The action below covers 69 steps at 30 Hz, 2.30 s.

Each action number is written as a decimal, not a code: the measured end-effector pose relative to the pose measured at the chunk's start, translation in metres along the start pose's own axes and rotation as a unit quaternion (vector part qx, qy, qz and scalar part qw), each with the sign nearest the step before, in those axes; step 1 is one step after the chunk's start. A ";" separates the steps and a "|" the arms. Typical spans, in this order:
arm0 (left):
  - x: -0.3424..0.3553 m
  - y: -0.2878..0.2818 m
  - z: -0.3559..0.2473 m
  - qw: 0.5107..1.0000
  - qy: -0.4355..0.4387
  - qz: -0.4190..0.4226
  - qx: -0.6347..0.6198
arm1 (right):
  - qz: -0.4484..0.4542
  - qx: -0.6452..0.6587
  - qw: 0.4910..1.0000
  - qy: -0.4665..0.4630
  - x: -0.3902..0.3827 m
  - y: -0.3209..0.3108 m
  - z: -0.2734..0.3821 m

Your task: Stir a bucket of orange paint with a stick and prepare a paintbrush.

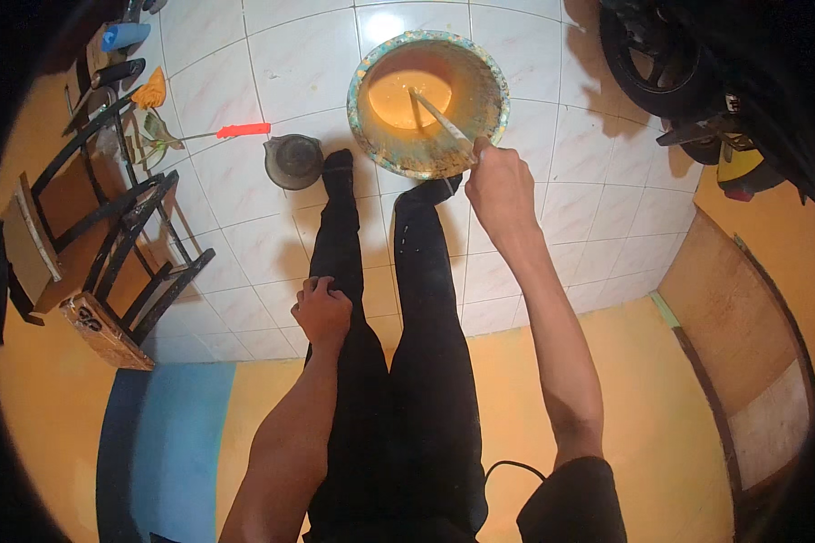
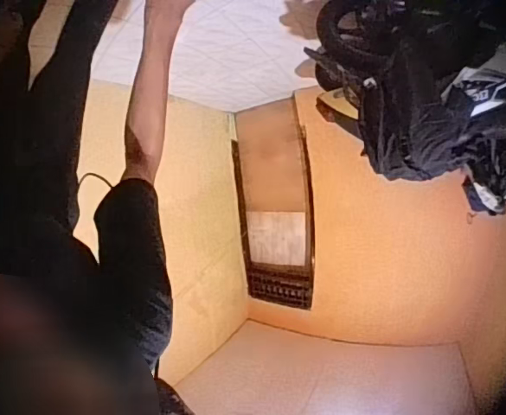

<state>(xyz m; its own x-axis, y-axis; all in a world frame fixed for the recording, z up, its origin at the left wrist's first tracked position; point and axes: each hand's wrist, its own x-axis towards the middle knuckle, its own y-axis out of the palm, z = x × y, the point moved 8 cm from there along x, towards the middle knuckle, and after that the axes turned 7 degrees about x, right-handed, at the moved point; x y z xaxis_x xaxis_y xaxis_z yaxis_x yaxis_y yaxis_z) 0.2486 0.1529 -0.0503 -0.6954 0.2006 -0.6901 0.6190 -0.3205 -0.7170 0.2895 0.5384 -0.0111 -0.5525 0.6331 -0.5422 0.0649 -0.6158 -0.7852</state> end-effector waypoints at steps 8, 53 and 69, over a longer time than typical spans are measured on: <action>0.002 0.001 -0.001 1.000 0.008 -0.004 0.001 | 0.016 -0.013 1.000 -0.003 -0.002 0.002 0.013; -0.002 0.013 0.013 1.000 0.001 0.012 0.000 | 0.057 -0.149 0.987 -0.033 0.010 -0.009 -0.018; 0.000 0.006 0.006 1.000 0.010 0.007 0.026 | 0.068 -0.077 0.995 0.006 -0.013 -0.020 -0.025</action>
<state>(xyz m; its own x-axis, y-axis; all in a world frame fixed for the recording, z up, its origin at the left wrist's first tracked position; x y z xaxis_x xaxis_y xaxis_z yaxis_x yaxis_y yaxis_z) 0.2501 0.1450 -0.0541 -0.6792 0.2137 -0.7021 0.6088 -0.3702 -0.7016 0.3158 0.5545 0.0040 -0.5210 0.5551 -0.6484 0.2645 -0.6172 -0.7410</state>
